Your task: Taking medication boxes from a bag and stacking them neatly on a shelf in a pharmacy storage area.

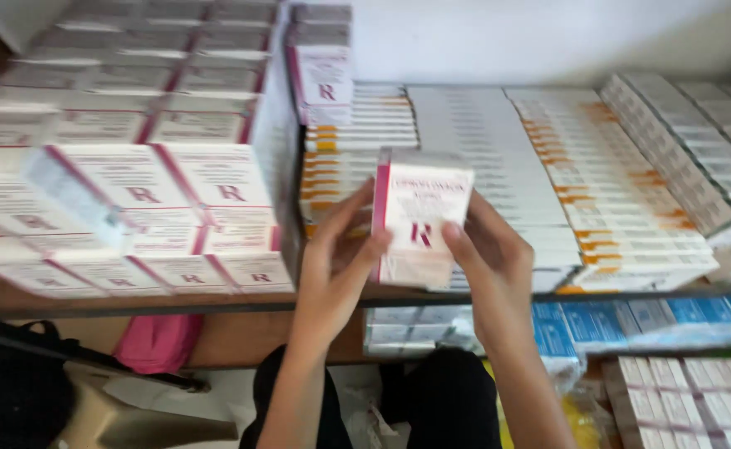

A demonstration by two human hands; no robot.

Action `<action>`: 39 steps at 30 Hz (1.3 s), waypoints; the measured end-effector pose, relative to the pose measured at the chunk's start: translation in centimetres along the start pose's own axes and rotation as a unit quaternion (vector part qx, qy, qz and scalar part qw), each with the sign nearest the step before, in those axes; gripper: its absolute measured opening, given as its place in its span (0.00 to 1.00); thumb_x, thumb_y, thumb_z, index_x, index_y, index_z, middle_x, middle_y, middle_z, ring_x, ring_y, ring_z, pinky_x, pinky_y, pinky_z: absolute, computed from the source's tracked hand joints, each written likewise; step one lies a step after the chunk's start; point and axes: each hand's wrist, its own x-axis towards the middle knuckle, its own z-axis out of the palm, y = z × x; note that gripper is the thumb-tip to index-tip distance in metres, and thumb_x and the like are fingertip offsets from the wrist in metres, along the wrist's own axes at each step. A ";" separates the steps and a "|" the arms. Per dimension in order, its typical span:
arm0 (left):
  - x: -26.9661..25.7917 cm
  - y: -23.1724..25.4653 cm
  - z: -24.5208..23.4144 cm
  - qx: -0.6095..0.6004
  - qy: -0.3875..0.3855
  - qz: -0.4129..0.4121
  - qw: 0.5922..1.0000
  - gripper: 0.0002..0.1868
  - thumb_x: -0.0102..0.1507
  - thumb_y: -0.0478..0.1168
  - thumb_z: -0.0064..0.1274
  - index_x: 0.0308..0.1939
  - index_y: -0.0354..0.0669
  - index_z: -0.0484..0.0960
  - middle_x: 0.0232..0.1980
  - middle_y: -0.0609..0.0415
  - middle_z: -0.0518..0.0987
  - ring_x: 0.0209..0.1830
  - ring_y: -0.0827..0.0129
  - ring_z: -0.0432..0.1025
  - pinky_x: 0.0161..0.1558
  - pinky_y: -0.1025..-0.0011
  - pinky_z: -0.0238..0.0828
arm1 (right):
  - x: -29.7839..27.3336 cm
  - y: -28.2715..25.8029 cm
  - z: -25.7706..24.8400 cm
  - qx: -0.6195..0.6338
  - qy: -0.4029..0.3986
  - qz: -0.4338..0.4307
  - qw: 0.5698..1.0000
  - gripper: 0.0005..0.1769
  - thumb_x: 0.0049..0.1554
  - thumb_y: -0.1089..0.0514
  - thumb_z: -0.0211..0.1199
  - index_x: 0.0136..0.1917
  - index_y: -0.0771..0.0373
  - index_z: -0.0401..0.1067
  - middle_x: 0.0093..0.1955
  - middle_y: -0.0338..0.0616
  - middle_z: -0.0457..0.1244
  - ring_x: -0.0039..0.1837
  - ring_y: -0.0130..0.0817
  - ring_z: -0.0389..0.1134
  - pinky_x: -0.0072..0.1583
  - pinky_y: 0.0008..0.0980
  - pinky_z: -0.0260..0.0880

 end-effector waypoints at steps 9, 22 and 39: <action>4.9 1.2 -1.3 0.272 0.163 0.135 0.939 0.24 0.75 0.42 0.45 0.73 0.34 0.68 0.70 0.36 0.76 0.69 0.50 0.76 0.69 0.64 0.70 | 8.9 3.6 6.1 -0.081 -0.109 -0.136 0.981 0.27 0.69 0.58 0.55 0.78 0.69 0.56 0.76 0.52 0.59 0.78 0.38 0.60 0.76 0.37 0.59; 10.2 -1.9 -1.4 0.294 0.218 0.175 0.914 0.37 0.74 0.46 0.42 0.79 0.26 0.47 0.79 0.24 0.57 0.79 0.36 0.56 0.78 0.51 0.51 | 15.7 8.1 9.9 -0.247 -0.067 -0.230 0.939 0.25 0.62 0.67 0.57 0.72 0.67 0.63 0.67 0.59 0.62 0.67 0.46 0.67 0.65 0.40 0.70; 8.4 -3.6 -0.5 0.400 0.174 0.147 0.888 0.41 0.62 0.24 0.50 0.78 0.26 0.50 0.79 0.21 0.51 0.80 0.31 0.52 0.77 0.52 0.54 | 17.9 9.6 10.4 -0.275 -0.072 -0.243 0.927 0.25 0.60 0.67 0.60 0.69 0.70 0.60 0.63 0.58 0.65 0.61 0.47 0.71 0.61 0.40 0.74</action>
